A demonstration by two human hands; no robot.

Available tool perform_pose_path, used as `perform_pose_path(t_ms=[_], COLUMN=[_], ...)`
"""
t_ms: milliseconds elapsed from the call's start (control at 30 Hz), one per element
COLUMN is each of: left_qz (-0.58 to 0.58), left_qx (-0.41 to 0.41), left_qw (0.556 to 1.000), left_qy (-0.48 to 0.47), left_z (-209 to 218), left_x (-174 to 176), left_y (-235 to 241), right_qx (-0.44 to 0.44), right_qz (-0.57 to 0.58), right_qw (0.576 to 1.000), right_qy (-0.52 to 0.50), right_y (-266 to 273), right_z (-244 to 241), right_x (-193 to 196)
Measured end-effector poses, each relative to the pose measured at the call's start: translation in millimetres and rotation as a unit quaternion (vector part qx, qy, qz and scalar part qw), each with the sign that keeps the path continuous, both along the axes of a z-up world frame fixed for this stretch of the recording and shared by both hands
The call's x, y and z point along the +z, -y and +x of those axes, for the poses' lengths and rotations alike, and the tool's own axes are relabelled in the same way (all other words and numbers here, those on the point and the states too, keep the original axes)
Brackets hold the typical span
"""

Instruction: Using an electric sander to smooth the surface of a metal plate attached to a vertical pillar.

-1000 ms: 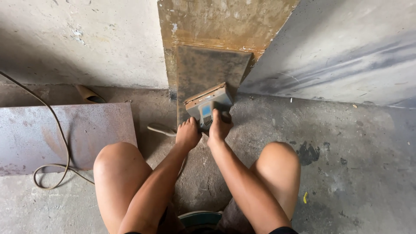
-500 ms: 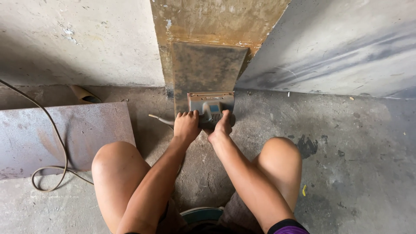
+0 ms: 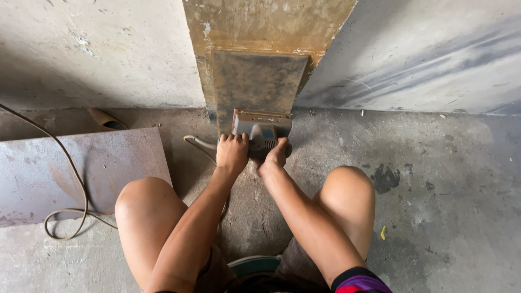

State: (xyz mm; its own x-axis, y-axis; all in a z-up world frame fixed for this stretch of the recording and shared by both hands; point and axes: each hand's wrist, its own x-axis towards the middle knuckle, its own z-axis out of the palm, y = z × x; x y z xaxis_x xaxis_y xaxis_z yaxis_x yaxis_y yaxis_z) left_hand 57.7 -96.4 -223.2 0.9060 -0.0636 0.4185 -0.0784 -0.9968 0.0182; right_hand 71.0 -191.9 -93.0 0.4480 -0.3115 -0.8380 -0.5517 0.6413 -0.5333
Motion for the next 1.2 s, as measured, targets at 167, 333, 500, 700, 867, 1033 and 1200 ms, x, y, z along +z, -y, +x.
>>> perform_pose_path(t_ms=[167,333,500,700,867,1033,1200], left_qz=[0.003,0.005,0.003,0.004,-0.007,-0.010,-0.019], left_qx=[-0.002,-0.008,-0.018,-0.012,-0.011,-0.006,-0.005], left_qw=[1.000,1.000,0.999,0.998,0.997,0.996,0.997], left_qy=[-0.013,-0.019,-0.042,-0.058,-0.075,-0.083,-0.075], left_z=[1,3,5,6,9,12,12], left_x=[4,3,-16,-21,-14,-16,-9], left_y=[0,2,4,4,1,4,5], right_qx=[-0.002,-0.002,0.010,0.027,0.022,0.023,0.018], right_qz=[-0.004,-0.014,-0.014,-0.029,-0.041,-0.038,-0.041], right_qw=[1.000,1.000,1.000,0.999,0.999,0.999,0.998], right_qy=[-0.009,0.000,-0.006,-0.026,-0.013,0.001,0.037], right_y=[2,5,7,12,18,17,21], right_z=[1,4,4,2,1,6,5], right_x=[-10,-6,0,-1,9,-4,13])
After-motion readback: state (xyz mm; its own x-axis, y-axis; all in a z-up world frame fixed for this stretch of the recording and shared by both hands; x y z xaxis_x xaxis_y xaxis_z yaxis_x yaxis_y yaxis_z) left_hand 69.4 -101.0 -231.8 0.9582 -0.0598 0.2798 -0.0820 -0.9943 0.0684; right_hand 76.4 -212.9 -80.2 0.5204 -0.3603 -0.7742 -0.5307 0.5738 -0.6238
